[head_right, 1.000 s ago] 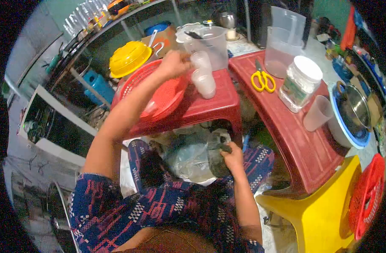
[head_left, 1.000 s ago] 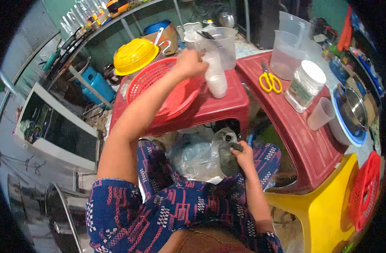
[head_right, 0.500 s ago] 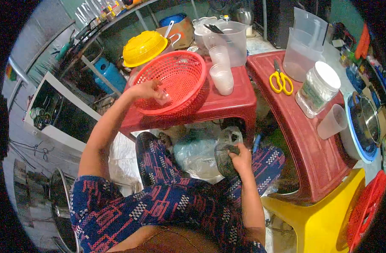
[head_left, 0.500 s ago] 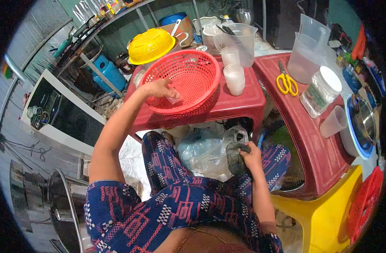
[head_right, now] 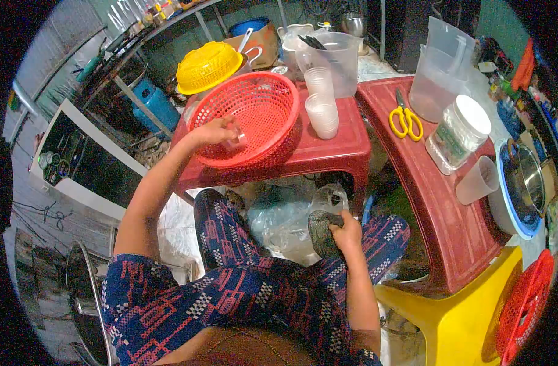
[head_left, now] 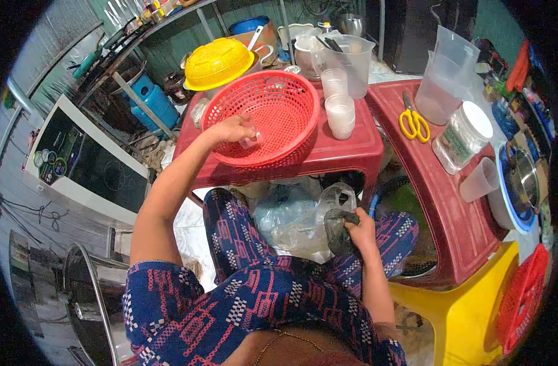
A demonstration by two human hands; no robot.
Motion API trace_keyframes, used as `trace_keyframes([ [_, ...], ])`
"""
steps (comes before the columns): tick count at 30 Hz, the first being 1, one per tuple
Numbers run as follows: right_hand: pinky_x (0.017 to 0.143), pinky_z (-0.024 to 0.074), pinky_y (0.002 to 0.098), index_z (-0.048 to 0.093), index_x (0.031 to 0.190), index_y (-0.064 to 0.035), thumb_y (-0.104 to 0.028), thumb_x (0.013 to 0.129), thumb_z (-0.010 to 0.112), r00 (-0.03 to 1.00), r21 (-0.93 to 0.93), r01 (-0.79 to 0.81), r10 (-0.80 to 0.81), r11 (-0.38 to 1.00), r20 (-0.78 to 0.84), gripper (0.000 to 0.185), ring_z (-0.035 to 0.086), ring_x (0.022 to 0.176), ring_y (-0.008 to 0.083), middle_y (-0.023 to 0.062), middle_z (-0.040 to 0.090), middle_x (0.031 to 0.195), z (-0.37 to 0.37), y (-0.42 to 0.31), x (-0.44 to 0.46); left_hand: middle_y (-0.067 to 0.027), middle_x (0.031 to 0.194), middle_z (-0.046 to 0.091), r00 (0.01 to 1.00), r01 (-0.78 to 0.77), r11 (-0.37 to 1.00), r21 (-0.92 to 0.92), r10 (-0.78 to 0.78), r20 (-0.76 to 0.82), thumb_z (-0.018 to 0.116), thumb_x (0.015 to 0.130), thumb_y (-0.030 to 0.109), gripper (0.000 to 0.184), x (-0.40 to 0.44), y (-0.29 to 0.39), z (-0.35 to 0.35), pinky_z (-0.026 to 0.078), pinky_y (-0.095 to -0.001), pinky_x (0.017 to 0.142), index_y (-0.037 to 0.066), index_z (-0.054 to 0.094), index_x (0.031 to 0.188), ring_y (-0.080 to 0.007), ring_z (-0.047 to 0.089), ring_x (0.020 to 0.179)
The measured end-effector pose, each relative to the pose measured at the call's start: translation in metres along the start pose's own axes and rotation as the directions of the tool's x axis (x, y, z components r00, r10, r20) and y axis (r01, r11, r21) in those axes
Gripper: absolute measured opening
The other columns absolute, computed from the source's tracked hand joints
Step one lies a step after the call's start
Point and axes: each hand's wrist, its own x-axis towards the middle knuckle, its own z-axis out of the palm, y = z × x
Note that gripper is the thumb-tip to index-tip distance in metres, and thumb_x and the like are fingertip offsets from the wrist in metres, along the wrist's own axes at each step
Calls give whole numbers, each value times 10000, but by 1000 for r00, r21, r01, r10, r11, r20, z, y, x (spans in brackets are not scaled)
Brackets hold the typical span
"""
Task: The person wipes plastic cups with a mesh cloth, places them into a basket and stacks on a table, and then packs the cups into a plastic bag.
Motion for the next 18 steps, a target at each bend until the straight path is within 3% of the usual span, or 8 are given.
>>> trace_keyframes([
  [4,705,476,407,576,951,-49,-124,654,698,999,-13,35,-36,999,-25,330,616,823,368,204,633,850,3,5,1,-162,946,643,1000,9,1000,-19,-8,12,624,724,326,626,0,3,-2,479,-335,820,-12,447,1220,-236,617,925],
  [8,706,478,396,575,971,-41,-121,653,693,999,-6,37,-37,999,12,349,619,813,361,199,634,846,2,2,0,-153,924,643,999,32,998,-46,-31,27,629,721,327,589,-8,18,0,483,-335,807,17,469,1195,-229,624,887],
  [10,706,478,392,571,976,-36,-119,655,690,999,3,46,-46,999,10,352,619,808,360,198,634,843,0,-2,-1,-117,892,646,992,-125,978,166,124,17,617,737,285,491,-2,15,3,489,-326,773,31,503,1142,-202,627,827],
  [11,711,476,393,569,976,-36,-121,657,689,999,17,27,-28,999,22,351,617,816,363,201,632,843,-2,-5,-2,-117,892,646,992,-127,978,166,126,18,617,737,285,491,1,12,3,489,-326,773,31,503,1142,-202,627,827],
  [13,717,474,394,566,976,-37,-123,659,688,999,30,9,-10,1000,34,351,614,823,366,204,630,843,-2,-4,-2,-80,834,646,993,-7,990,-139,23,114,621,753,257,358,1,17,1,490,-311,725,25,567,1020,-164,623,759],
  [16,729,468,399,564,977,-36,-132,662,692,998,-33,57,-56,998,17,353,606,847,374,215,627,861,0,3,0,-62,785,649,994,-79,995,-56,83,66,630,770,248,267,7,11,-9,491,-299,702,25,631,917,-139,621,736],
  [18,743,463,402,565,984,-27,-148,675,692,999,-48,10,-8,999,47,355,598,867,381,223,624,880,-1,0,0,-66,769,648,993,-90,992,-94,97,72,638,775,264,266,8,7,-12,490,-298,701,30,651,901,-141,619,730],
])
